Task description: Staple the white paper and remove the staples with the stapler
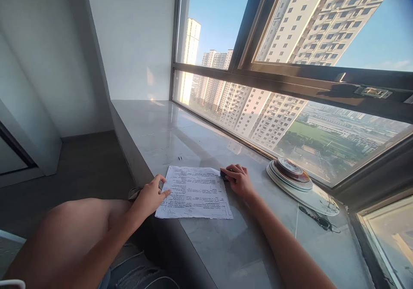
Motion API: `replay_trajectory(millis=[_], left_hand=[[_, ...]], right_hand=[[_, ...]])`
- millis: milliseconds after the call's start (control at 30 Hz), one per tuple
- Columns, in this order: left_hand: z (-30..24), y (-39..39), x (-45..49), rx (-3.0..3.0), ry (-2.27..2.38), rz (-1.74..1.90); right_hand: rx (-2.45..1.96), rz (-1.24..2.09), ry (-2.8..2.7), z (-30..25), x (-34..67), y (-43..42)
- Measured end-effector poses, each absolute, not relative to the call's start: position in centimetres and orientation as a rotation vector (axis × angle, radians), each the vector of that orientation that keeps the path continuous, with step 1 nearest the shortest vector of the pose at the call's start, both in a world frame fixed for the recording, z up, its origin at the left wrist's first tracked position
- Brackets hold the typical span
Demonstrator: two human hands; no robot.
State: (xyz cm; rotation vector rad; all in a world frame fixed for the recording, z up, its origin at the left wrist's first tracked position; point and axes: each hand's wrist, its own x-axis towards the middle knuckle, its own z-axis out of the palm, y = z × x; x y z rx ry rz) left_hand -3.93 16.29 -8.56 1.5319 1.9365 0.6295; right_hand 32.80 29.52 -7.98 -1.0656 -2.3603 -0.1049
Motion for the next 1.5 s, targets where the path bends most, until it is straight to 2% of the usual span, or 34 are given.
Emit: replay_trajectory(millis=[333,600,767,967,1100,1300,1433,1500], left_hand=[[-7.8,16.1,-3.7,1.573,1.967,0.614],[-7.5,16.0,-3.4,1.607,1.976,0.614],[-7.3,15.9,-2.8,1.652,2.057,0.625],[-7.2,16.2,-1.0,1.764,2.103,0.703],[-7.9,16.8,0.4,1.961,2.009,0.86],[-8.8,16.9,1.0,2.106,1.922,0.929],[-8.7,16.8,1.1,2.058,1.866,1.008],[-8.4,17.0,1.4,1.927,1.76,1.162]], right_hand=[[-1.133,-0.143,-2.337,-8.4,32.1,28.9],[-1.455,-0.308,-1.705,-10.7,35.8,32.0],[-1.272,-0.33,-1.678,-9.0,34.6,31.1],[-0.832,0.01,-2.047,-6.8,27.2,27.0],[-0.709,0.116,-2.268,-7.1,23.7,24.8],[-0.717,0.253,-2.28,-7.1,23.7,24.8],[-0.97,0.292,-1.968,-7.8,24.9,26.6],[-1.07,0.302,-1.902,-8.3,25.3,27.5]])
